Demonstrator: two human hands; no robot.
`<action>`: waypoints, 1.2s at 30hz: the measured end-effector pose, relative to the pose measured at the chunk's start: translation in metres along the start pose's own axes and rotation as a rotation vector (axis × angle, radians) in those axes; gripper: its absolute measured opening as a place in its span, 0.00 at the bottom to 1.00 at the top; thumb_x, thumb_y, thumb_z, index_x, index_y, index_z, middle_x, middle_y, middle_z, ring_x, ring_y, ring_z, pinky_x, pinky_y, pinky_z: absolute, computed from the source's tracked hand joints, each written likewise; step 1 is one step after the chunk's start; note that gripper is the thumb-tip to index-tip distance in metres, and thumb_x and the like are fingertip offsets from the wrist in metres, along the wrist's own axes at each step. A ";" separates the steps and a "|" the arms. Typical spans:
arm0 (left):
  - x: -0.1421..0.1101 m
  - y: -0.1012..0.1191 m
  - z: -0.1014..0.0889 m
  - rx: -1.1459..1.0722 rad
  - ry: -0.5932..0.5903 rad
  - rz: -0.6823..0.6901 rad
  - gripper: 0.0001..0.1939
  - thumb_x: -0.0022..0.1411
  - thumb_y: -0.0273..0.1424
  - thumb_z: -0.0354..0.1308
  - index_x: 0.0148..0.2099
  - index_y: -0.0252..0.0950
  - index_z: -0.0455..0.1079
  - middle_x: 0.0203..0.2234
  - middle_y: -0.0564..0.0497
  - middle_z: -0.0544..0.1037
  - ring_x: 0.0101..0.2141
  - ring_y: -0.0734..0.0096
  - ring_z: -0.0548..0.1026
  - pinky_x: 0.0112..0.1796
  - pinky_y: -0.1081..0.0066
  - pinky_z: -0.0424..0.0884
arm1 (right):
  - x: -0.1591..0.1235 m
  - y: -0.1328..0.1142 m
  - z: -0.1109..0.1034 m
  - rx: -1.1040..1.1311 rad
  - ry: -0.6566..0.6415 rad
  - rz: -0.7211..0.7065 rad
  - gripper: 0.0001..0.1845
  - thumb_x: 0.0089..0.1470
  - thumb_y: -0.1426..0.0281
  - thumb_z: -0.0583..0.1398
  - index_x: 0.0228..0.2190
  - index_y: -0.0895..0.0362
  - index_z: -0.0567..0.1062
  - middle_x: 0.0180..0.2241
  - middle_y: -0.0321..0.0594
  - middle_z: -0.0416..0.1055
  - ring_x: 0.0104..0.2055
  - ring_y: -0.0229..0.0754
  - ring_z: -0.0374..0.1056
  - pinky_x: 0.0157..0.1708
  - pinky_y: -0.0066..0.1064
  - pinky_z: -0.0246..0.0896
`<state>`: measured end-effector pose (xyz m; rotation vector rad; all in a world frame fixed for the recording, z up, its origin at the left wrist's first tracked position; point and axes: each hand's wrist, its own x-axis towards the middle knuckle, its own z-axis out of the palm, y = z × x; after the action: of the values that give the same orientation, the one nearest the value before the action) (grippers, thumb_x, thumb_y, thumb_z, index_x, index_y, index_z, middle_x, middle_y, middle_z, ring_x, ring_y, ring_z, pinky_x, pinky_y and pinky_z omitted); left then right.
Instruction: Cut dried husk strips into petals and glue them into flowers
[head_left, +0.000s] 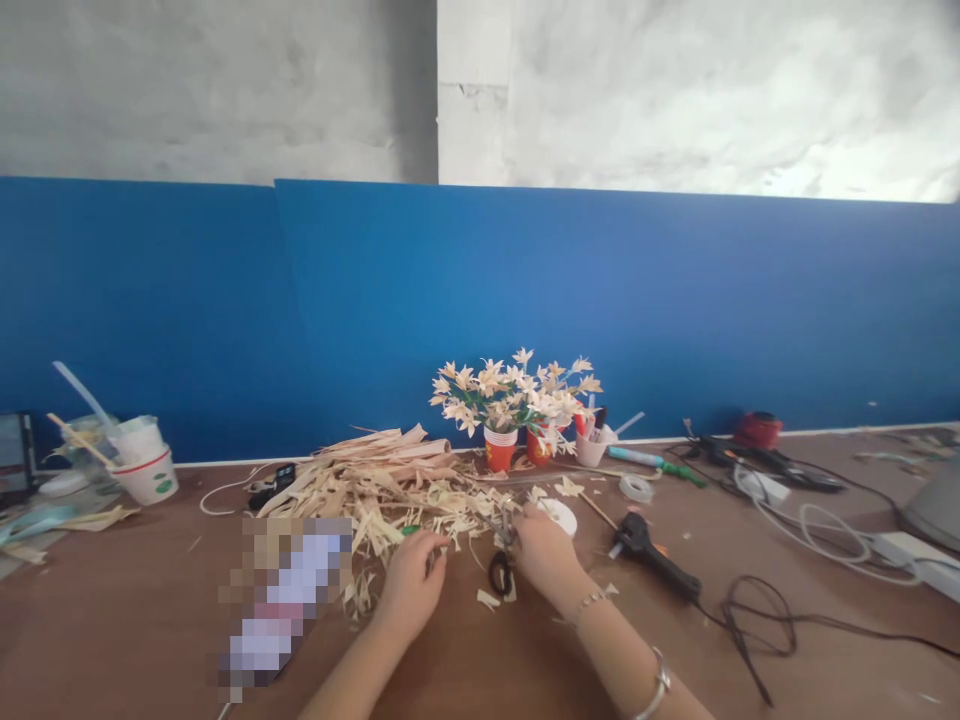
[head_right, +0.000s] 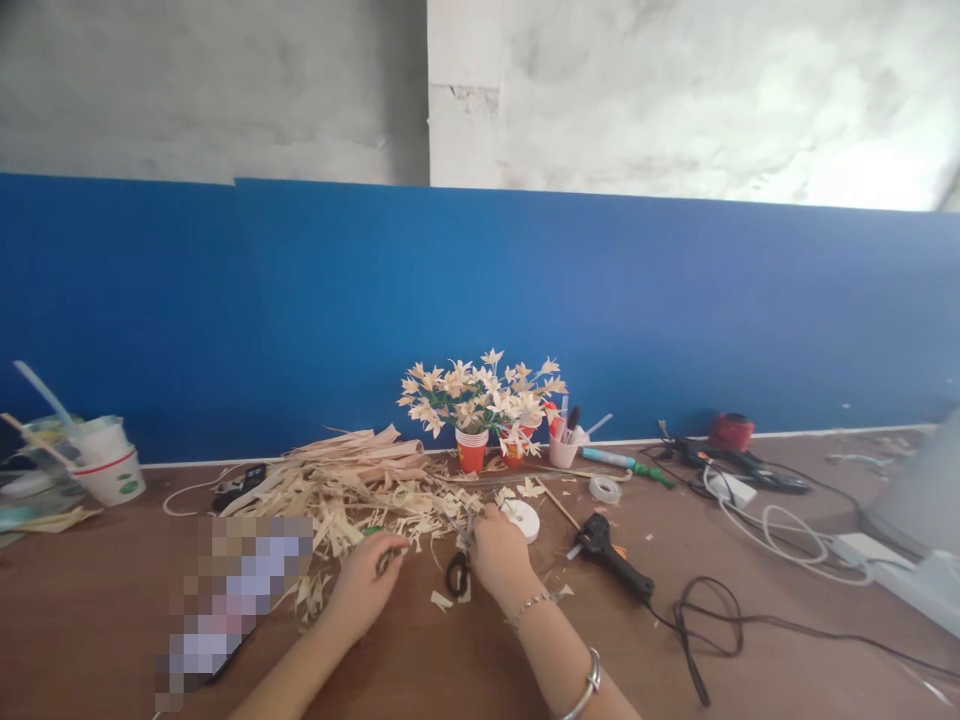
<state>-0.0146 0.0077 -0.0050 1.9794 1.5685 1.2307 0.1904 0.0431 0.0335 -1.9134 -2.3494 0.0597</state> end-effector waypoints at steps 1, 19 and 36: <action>-0.001 0.002 0.001 0.005 -0.021 0.018 0.12 0.52 0.25 0.49 0.36 0.38 0.73 0.35 0.45 0.77 0.40 0.60 0.73 0.45 0.59 0.67 | -0.002 -0.002 -0.002 0.004 0.000 0.017 0.12 0.53 0.73 0.52 0.33 0.60 0.75 0.37 0.49 0.72 0.40 0.45 0.69 0.35 0.29 0.58; 0.012 -0.020 -0.034 0.313 0.186 -0.201 0.25 0.41 0.12 0.46 0.39 0.37 0.73 0.38 0.48 0.77 0.42 0.61 0.70 0.45 0.65 0.64 | -0.013 -0.016 -0.011 -0.042 -0.080 0.137 0.16 0.47 0.80 0.53 0.38 0.61 0.73 0.37 0.54 0.73 0.40 0.52 0.71 0.34 0.36 0.63; 0.006 -0.006 -0.018 0.119 0.108 0.071 0.25 0.49 0.15 0.44 0.45 0.37 0.71 0.45 0.45 0.74 0.48 0.63 0.70 0.51 0.61 0.63 | -0.010 -0.007 -0.010 -0.078 0.066 0.116 0.18 0.47 0.69 0.57 0.41 0.59 0.72 0.42 0.52 0.67 0.47 0.54 0.62 0.42 0.39 0.55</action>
<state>-0.0329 0.0110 0.0037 2.0902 1.6716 1.3207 0.1868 0.0315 0.0437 -2.0525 -2.2289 -0.0846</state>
